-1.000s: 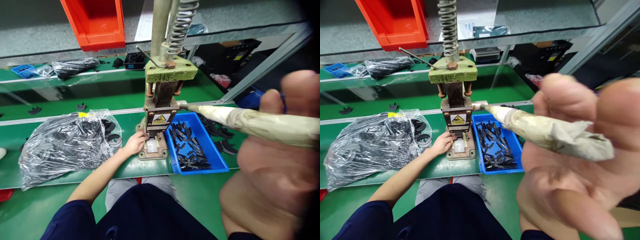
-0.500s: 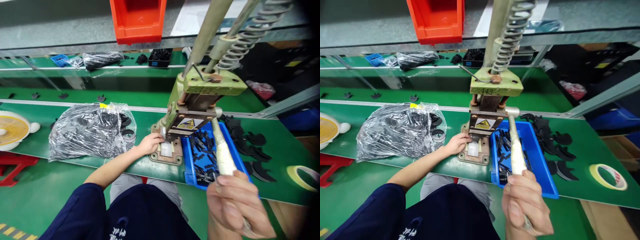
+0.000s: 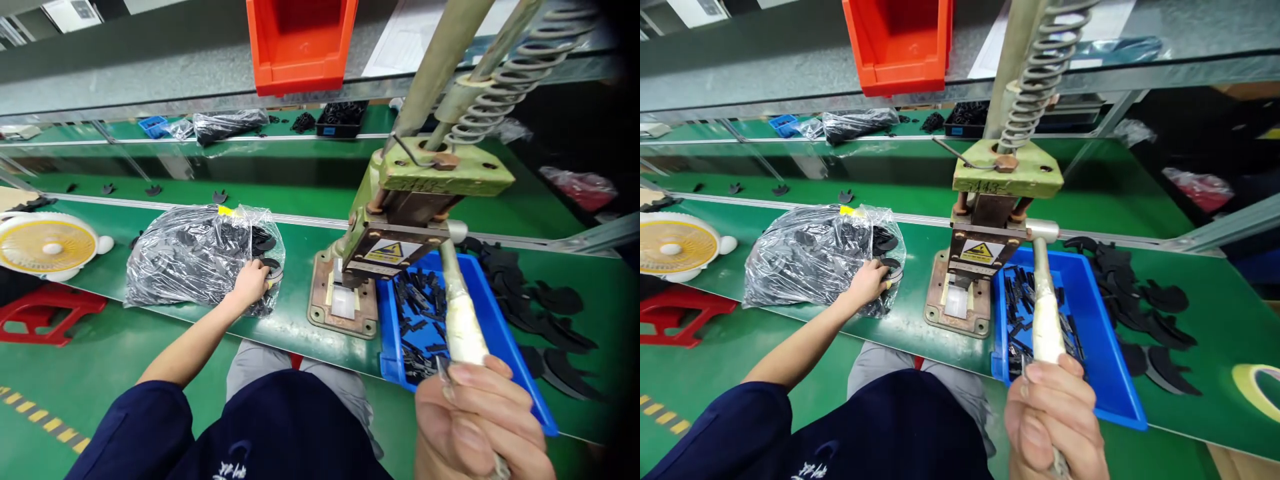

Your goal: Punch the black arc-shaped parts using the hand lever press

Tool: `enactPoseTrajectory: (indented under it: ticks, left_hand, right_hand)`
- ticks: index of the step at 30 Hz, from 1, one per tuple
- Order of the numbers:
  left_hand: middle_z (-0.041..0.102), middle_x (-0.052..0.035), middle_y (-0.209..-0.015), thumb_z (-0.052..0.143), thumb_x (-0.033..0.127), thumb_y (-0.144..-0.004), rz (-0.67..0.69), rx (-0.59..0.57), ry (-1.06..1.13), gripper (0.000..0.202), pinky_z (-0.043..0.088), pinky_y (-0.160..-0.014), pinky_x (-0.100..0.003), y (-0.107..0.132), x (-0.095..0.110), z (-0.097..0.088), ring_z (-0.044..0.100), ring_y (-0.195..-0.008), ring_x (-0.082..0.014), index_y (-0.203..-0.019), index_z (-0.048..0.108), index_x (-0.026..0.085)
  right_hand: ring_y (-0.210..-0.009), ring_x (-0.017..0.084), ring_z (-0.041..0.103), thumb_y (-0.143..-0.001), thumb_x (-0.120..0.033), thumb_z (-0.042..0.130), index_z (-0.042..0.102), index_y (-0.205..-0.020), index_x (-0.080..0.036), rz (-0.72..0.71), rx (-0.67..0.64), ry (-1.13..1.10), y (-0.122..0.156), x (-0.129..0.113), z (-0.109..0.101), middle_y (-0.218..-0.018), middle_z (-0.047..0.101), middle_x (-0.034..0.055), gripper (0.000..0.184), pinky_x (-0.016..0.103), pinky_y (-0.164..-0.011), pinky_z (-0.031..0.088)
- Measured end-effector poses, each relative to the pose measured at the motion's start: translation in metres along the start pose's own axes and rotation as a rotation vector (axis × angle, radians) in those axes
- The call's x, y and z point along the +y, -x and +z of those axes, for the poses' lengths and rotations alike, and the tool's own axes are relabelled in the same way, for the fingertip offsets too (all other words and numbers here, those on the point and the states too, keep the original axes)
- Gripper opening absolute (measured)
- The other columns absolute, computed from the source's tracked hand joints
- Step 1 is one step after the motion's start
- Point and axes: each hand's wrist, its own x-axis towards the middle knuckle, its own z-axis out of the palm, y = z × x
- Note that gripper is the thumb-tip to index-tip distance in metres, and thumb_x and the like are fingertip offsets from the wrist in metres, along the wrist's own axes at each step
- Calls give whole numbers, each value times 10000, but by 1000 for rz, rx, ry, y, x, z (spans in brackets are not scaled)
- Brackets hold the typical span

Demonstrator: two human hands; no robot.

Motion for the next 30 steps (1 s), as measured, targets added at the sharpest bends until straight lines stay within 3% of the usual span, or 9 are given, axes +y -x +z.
enactPoseTrajectory:
  ticks: [3,6,9,14,19,23,27,30]
  left_hand:
    - [624,-127,-1028,621,184,-864,23,-35,-57,180,465,-871,-392,2,-2,-1,564,-966,-276,-1028,684,142]
    - [622,-120,-999,629,193,-864,39,6,-88,145,461,-853,-384,1,1,-2,554,-950,-268,-993,673,143]
    - [612,-99,-947,573,171,-896,80,18,-64,118,467,-819,-355,0,6,0,560,-909,-239,-963,669,155]
    - [602,-101,-980,415,206,-992,104,6,-44,280,474,-808,-309,1,29,11,574,-916,-209,-998,688,148]
    - [624,-99,-1074,585,303,-927,199,-34,158,248,487,-882,-314,0,40,16,590,-987,-216,-1085,705,153]
    - [629,-108,-1071,539,269,-941,95,0,197,270,477,-944,-333,-11,37,11,593,-1023,-227,-1111,707,144]
    - [621,-131,-1084,604,265,-892,78,-111,147,296,473,-955,-353,-23,43,12,589,-1042,-257,-1139,699,133]
    - [621,-121,-1069,640,174,-833,80,-149,156,276,468,-932,-339,-28,48,14,590,-1029,-249,-1100,698,143]
  right_hand:
    - [-573,206,571,-777,-335,595,500,-577,-305,50,-51,13,1,-4,-3,-574,583,-35,224,506,-699,498]
    - [-616,200,600,-778,-312,596,474,-573,-284,60,-92,10,1,-5,-4,-621,618,-39,240,501,-725,507]
    - [-608,193,604,-784,-324,595,440,-555,-268,44,-67,1,0,-5,-2,-612,622,-51,282,492,-710,512]
    - [-568,170,599,-796,-298,624,407,-520,-228,25,-3,5,-4,-6,6,-575,606,-52,358,459,-684,507]
    - [-602,163,632,-803,-263,617,403,-512,-210,7,-25,-14,-5,-6,6,-602,628,-40,365,462,-722,527]
    - [-601,151,630,-813,-259,622,413,-525,-212,-1,-19,-17,-4,-5,4,-598,630,-47,359,451,-731,529]
    - [-603,153,619,-817,-252,615,428,-532,-217,-2,-10,-24,-4,-6,5,-595,620,-43,343,449,-715,517]
    - [-614,158,619,-817,-230,603,425,-526,-214,10,-23,-21,-6,-8,6,-591,609,-41,341,453,-717,517]
